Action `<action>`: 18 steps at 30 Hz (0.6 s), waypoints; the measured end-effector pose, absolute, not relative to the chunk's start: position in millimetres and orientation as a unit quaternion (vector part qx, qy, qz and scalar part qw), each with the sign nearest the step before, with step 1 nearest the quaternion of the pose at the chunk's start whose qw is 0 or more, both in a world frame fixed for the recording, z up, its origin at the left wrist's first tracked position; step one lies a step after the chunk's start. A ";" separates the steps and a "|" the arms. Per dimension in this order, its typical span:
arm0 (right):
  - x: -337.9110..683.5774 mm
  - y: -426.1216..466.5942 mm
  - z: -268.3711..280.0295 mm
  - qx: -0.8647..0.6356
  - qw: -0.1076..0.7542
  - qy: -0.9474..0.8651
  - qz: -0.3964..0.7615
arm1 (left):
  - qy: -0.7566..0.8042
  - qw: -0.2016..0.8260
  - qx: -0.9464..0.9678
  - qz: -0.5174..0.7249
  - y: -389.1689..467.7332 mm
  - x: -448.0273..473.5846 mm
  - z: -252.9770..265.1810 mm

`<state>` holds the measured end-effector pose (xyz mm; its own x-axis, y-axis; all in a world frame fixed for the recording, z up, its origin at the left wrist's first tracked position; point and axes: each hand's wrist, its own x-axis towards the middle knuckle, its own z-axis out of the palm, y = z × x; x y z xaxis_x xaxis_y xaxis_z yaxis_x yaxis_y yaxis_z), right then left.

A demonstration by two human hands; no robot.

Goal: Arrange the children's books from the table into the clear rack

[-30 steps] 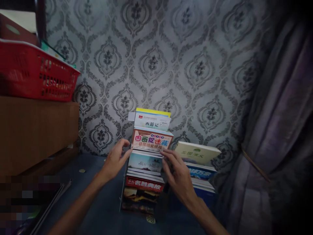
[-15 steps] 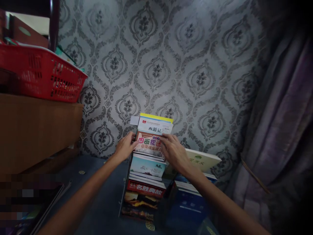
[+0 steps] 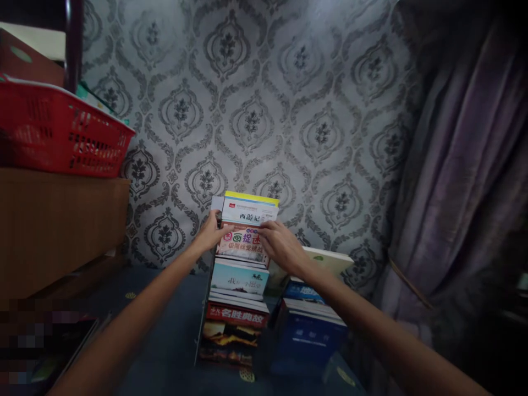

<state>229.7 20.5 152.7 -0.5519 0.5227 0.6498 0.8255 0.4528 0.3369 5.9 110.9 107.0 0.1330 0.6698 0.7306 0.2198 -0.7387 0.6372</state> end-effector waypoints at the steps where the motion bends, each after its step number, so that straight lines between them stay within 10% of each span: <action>1: 230.3 20.4 156.1 -0.413 0.228 -0.826 -0.310 | 0.310 0.207 0.723 0.582 113.8 6.4 107.2; 18: 355.5 -15.0 166.3 -0.551 0.217 -0.805 -0.031 | 0.309 0.266 0.693 0.594 105.3 3.9 97.7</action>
<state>355.5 -15.0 166.3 -0.2989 0.8737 0.3838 0.9008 0.3911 -0.1887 3.9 105.3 97.7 0.1029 0.7436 0.6607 0.1122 -0.6686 0.7351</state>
